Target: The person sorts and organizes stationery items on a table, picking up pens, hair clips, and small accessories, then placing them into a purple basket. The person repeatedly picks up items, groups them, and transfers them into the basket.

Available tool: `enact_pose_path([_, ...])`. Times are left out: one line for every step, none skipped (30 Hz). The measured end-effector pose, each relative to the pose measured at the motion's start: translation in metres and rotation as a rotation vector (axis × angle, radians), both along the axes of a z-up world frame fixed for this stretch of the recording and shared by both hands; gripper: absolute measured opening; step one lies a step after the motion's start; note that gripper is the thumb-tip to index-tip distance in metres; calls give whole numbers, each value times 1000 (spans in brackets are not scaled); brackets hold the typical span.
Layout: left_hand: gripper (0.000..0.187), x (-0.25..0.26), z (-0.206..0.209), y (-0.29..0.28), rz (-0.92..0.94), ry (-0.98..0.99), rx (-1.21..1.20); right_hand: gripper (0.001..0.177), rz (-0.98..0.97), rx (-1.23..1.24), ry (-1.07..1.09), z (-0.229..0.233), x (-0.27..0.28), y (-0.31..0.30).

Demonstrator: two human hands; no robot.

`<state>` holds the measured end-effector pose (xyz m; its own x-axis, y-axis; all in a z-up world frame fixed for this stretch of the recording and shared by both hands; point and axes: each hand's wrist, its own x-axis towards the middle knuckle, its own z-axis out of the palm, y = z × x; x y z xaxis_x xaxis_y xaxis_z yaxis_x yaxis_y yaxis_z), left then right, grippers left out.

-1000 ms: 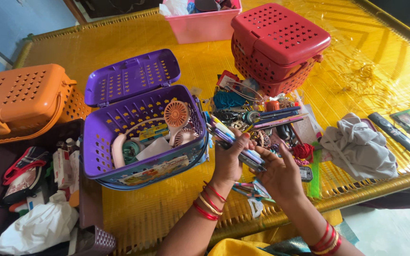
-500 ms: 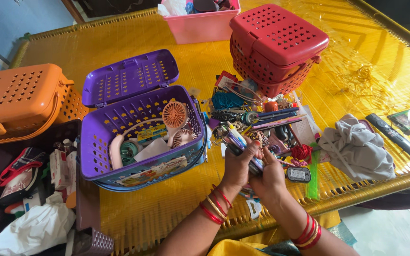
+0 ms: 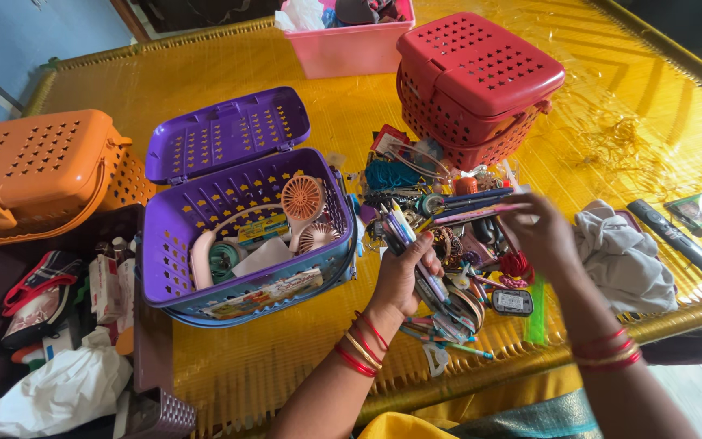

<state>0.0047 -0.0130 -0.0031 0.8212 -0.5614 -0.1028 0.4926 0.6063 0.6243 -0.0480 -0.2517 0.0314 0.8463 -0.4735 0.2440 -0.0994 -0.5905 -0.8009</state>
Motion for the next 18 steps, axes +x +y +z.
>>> enact_pose_path([32,0,0,0,-15,9,7,36,-84,-301,7,4,1,-18])
enact_pose_path([34,2,0,1,-27,16,14,36,-116,-267,88,6,4,-32])
enact_pose_path([36,3,0,1,-37,11,-5,36,-148,-232,169,6,6,-45])
enact_pose_path([37,4,0,2,-47,9,-21,37,-180,-194,253,4,7,-57])
enact_pose_path([39,5,0,3,-58,6,-37,36,-158,-85,267,1,9,-66])
enact_pose_path([40,6,-1,3,-66,2,-36,35,-135,24,278,-4,13,-73])
enact_pose_path([41,7,-1,4,-74,-3,-34,35,-111,132,288,-10,18,-79])
enact_pose_path([42,7,-1,5,-81,-7,-32,37,-93,182,296,-17,23,-83])
enact_pose_path([42,9,-1,5,-101,0,-30,39,-75,232,304,-24,28,-86])
enact_pose_path([42,9,-2,6,-119,9,-29,41,-55,281,315,-30,31,-89])
enact_pose_path([42,9,-4,7,-137,19,-27,39,-27,323,283,-37,32,-92])
enact_pose_path([42,10,-4,8,-135,23,-19,37,1,364,250,-41,33,-94])
enact_pose_path([42,11,-5,9,-134,27,-10,35,30,405,217,-45,35,-94])
enact_pose_path([42,12,-5,9,-132,31,-2,33,49,423,172,-46,36,-93])
enact_pose_path([42,14,-5,9,-132,33,-3,32,68,440,127,-45,35,-92])
enact_pose_path([42,15,-6,10,-133,38,-4,31,86,458,85,-43,34,-89])
enact_pose_path([42,15,-7,10,-133,43,-5,30,111,465,44,-38,33,-86])
enact_pose_path([41,16,-8,11,-145,39,-6,29,137,471,3,-28,31,-83])
